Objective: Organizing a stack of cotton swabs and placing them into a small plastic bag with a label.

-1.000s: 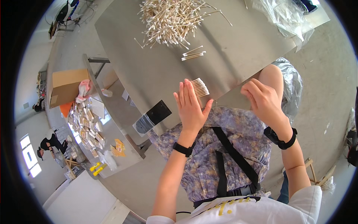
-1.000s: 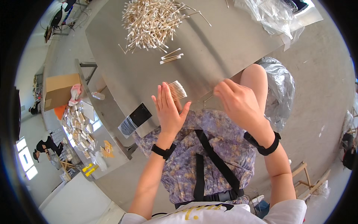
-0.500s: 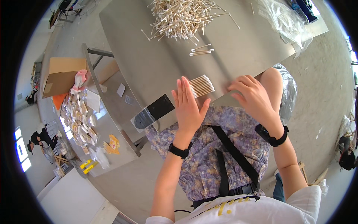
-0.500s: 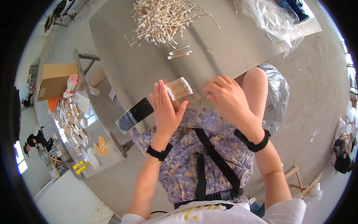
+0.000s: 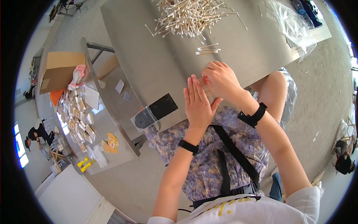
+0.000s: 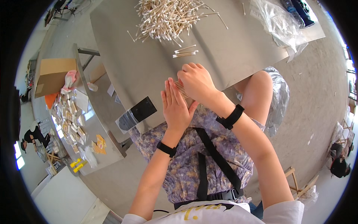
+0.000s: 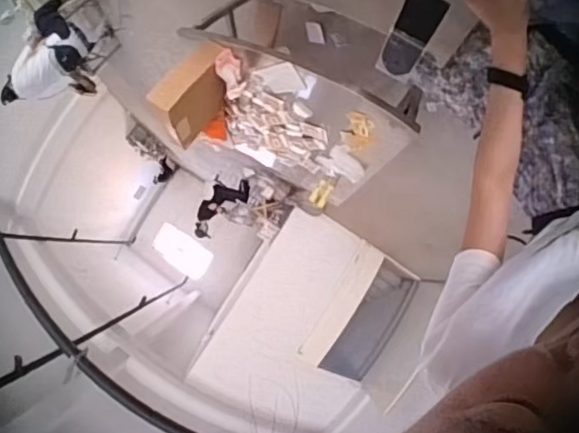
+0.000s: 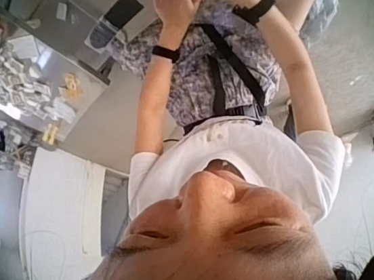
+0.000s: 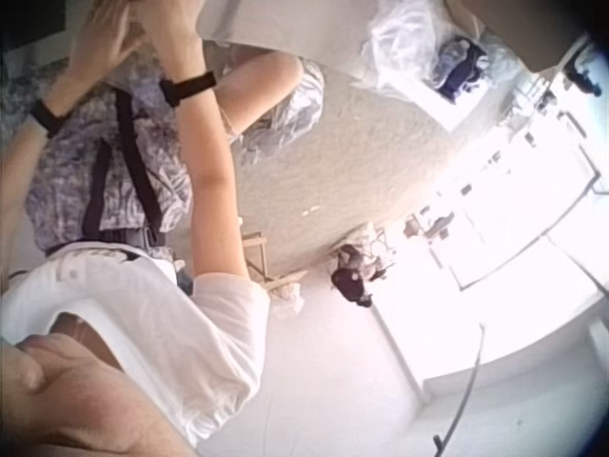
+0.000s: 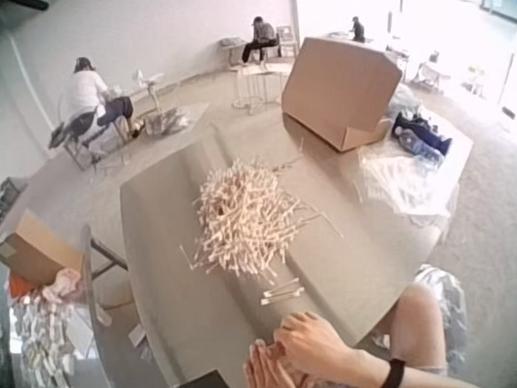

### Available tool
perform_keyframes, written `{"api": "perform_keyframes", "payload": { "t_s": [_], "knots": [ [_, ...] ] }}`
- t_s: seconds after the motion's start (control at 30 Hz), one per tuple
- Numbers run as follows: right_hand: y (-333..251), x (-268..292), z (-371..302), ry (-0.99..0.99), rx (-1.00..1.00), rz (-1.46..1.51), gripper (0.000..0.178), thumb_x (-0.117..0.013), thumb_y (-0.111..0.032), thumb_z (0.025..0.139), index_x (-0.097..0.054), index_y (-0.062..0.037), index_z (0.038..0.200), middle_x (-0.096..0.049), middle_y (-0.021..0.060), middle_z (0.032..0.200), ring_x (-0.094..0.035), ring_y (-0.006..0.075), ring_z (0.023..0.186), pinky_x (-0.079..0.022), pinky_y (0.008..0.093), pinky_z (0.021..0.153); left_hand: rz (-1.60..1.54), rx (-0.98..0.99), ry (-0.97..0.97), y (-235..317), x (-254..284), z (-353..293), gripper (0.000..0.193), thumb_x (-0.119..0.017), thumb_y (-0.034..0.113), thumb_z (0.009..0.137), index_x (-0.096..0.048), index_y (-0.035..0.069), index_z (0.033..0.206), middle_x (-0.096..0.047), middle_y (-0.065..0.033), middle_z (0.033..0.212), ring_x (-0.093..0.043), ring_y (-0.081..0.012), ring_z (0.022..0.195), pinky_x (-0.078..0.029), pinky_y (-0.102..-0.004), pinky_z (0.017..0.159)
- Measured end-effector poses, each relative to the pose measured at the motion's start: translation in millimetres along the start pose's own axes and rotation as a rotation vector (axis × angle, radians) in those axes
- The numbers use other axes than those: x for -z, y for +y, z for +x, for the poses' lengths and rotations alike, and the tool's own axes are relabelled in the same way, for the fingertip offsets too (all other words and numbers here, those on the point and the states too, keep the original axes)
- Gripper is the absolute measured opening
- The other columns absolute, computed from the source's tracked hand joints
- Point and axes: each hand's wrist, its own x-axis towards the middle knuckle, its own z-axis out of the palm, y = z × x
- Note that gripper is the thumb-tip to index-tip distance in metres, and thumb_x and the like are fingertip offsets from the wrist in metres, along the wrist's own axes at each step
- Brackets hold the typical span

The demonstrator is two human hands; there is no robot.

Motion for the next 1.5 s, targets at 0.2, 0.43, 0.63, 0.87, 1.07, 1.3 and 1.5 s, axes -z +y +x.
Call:
{"api": "perform_keyframes", "payload": {
  "t_s": [0.2,0.43,0.63,0.87,1.07,1.3,1.5],
  "knots": [
    [4,-3,7,-0.146,0.046,-0.167,0.006,-0.064,-0.007,0.078,-0.064,-0.0068,0.084,-0.062,0.0071,0.092,-0.059,0.0243,0.096,-0.047,0.0344,0.086,0.001,0.007,-0.006,0,0,0,0.101,-0.053,0.060,0.094,-0.015,-0.015,0.150,-0.027,-0.0300,0.157,-0.027,-0.0424,0.147,-0.024,-0.0533,0.118],
    [21,68,-16,-0.044,-0.049,-0.254,0.014,-0.063,-0.010,0.079,-0.064,-0.0006,0.089,-0.063,0.0132,0.095,-0.060,0.0306,0.102,-0.047,0.0377,0.087,-0.009,-0.009,-0.004,-2,-1,0,0.103,-0.052,0.061,0.095,-0.008,-0.014,0.151,-0.026,-0.0278,0.158,-0.025,-0.0428,0.147,-0.023,-0.0534,0.118],
    [76,170,-131,0.151,-0.583,-0.100,0.008,-0.061,-0.011,0.087,-0.059,-0.0038,0.091,-0.060,0.0140,0.097,-0.057,0.0348,0.100,-0.045,0.0419,0.087,-0.100,-0.050,0.018,-6,2,-4,0.098,-0.055,0.056,0.095,-0.011,-0.008,0.154,-0.027,-0.0240,0.159,-0.022,-0.0430,0.148,-0.018,-0.0568,0.119],
    [133,180,-287,0.095,-1.107,-0.303,0.012,-0.065,-0.010,0.085,-0.060,-0.0024,0.093,-0.062,0.0133,0.098,-0.058,0.0325,0.100,-0.046,0.0408,0.087,0.039,-0.128,-0.153,-2,9,-8,0.095,-0.053,0.055,0.096,-0.011,-0.005,0.156,-0.016,-0.0249,0.163,-0.012,-0.0407,0.152,-0.012,-0.0557,0.120],
    [141,155,-303,0.270,-1.113,-0.206,0.013,-0.064,-0.007,0.085,-0.061,-0.0021,0.097,-0.063,0.0121,0.098,-0.060,0.0300,0.097,-0.047,0.0395,0.087,0.167,-0.128,-0.191,6,9,-4,0.100,-0.050,0.062,0.095,-0.014,-0.010,0.154,-0.015,-0.0279,0.162,-0.012,-0.0407,0.152,-0.013,-0.0537,0.121],
    [76,132,-125,0.317,-0.507,0.279,0.029,-0.066,-0.008,0.085,-0.065,-0.0028,0.113,-0.064,0.0145,0.110,-0.060,0.0310,0.107,-0.049,0.0388,0.090,0.209,-0.127,-0.146,2,-3,20,0.103,-0.046,0.067,0.094,-0.016,-0.012,0.152,-0.017,-0.0288,0.161,-0.015,-0.0407,0.151,-0.015,-0.0534,0.121],
    [38,52,-21,0.077,-0.160,0.195,0.038,-0.065,-0.006,0.084,-0.062,-0.0046,0.122,-0.062,0.0123,0.111,-0.059,0.0303,0.107,-0.049,0.0395,0.091,0.177,-0.129,-0.119,3,-6,19,0.102,-0.042,0.069,0.094,-0.019,-0.011,0.152,-0.020,-0.0283,0.160,-0.018,-0.0402,0.150,-0.016,-0.0547,0.120]
  ]
}}
